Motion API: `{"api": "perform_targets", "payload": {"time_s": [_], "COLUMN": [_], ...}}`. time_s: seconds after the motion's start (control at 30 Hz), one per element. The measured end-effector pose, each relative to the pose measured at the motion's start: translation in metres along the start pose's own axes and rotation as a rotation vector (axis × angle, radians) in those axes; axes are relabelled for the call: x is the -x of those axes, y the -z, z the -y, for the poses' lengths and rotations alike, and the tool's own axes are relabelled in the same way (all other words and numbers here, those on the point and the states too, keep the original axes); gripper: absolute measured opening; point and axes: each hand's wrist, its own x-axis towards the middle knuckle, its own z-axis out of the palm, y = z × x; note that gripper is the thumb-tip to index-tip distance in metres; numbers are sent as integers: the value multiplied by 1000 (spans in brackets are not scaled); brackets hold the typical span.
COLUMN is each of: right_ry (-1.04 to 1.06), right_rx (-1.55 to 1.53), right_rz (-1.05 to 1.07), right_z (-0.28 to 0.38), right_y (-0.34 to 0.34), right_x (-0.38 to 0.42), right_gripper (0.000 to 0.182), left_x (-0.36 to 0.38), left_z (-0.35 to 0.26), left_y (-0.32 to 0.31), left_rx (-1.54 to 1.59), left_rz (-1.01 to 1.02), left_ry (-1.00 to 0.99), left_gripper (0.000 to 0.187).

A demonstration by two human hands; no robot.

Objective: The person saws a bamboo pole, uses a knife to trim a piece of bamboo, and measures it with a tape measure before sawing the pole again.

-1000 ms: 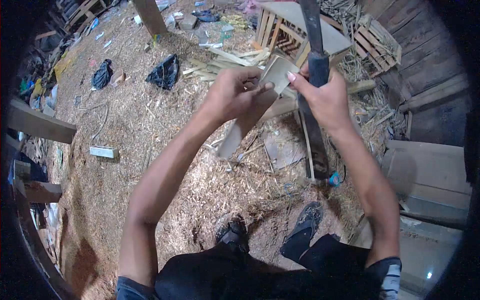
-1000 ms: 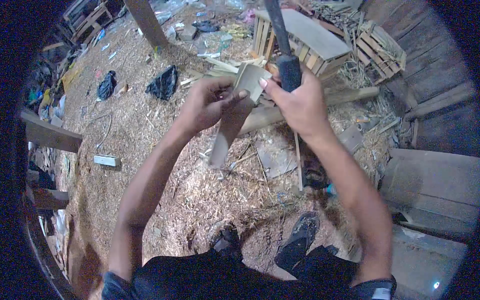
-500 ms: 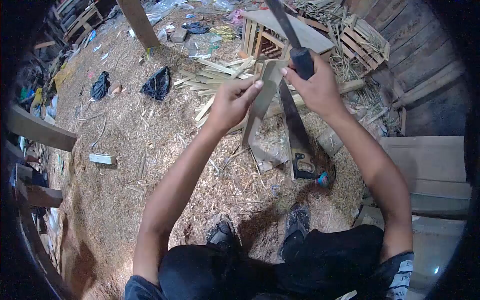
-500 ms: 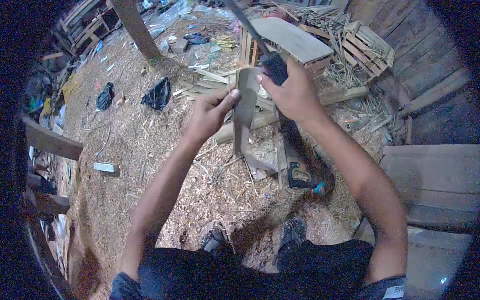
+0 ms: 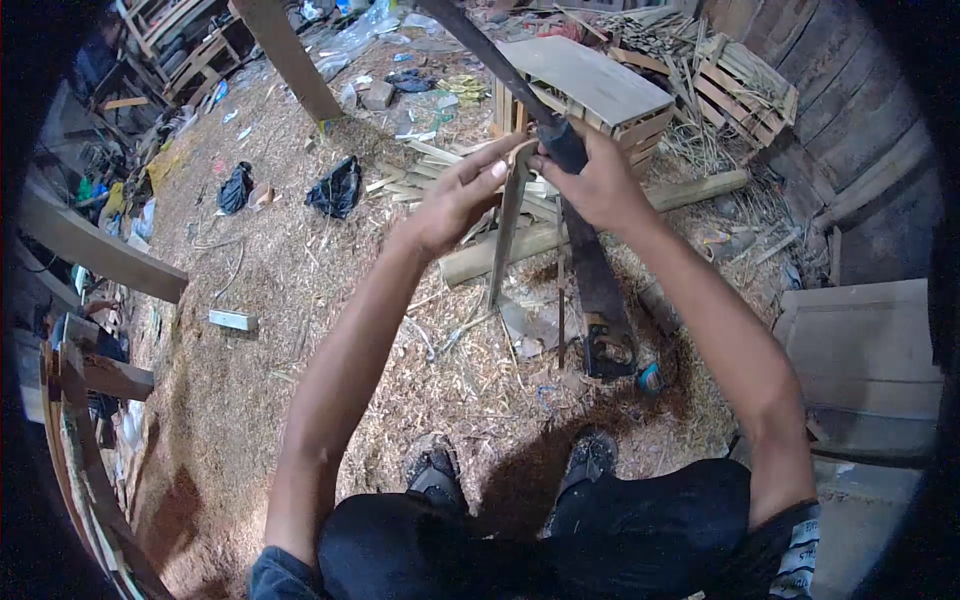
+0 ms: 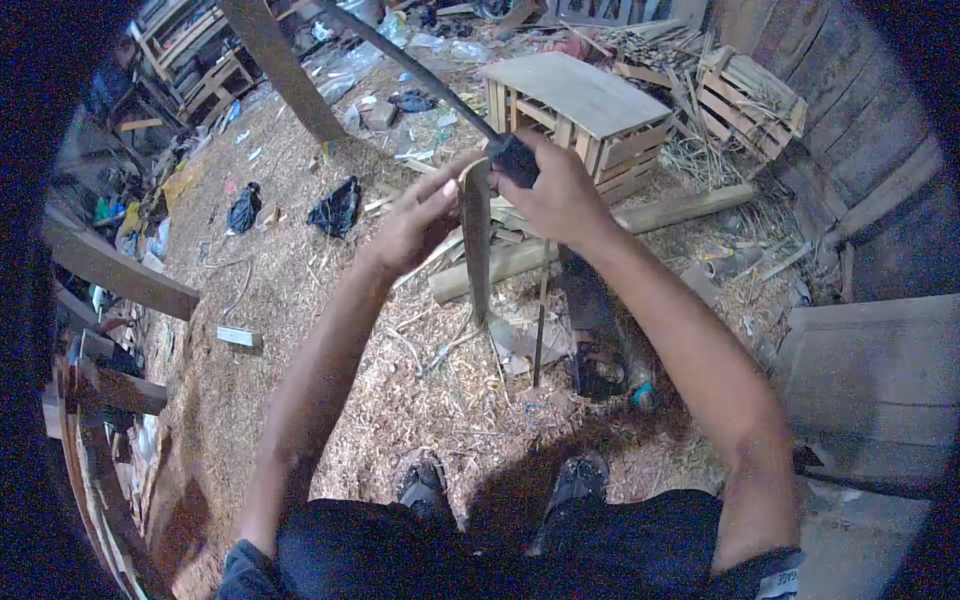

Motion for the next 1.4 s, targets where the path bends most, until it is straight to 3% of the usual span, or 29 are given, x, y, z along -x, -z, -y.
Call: {"api": "perform_targets", "payload": {"time_s": [0.07,0.13,0.27,0.33,0.43,0.5,0.63,0.97,1.13,1.2,1.27,1.33,1.4], "right_ry": [-18,-27,-176,-111,-238,-439,-275,-263,-323,-308,-419,-358,-445], "right_rx": [-30,-79,-136,-146,-168,-407,-239,-162,-199,-231,-161,-154,-228], "right_rz": [-36,-142,-154,-180,-148,-90,-113,-121,-92,-115,-99,-146,-89], "right_z": [-6,-8,32,21,55,69,60,72,64,62,55,38,36], "right_y": [-7,-11,7,-2,2,1,-10,-21,-31,-38,-46,-62,-67], "right_x": [6,11,30,44,73,85,96,93,106,115,129,148,160], "right_gripper": [33,33,39,34,31,31,34,33,36,38,40,38,36], "left_x": [-2,-8,-19,-21,-16,-12,-3,2,6,9,7,13,14], "left_z": [12,17,6,2,7,18,29,27,26,13,33,20,14], "left_y": [-14,-28,-42,-41,-41,-40,-39,-29,-28,-40,-19,-29,-36], "left_rx": [38,-25,25,77,157,130,95,9,-77,-132,-244,-294,-256], "left_rz": [-57,-183,-282,-305,-346,-362,-407,-307,-312,-447,-381,-484,-514], "left_ry": [23,-99,-187,-217,-227,-249,-239,-199,-169,-158,-154,-193,-196], "left_gripper": [66,62,45,39,36,35,33,36,44,34,36,36,35]}}
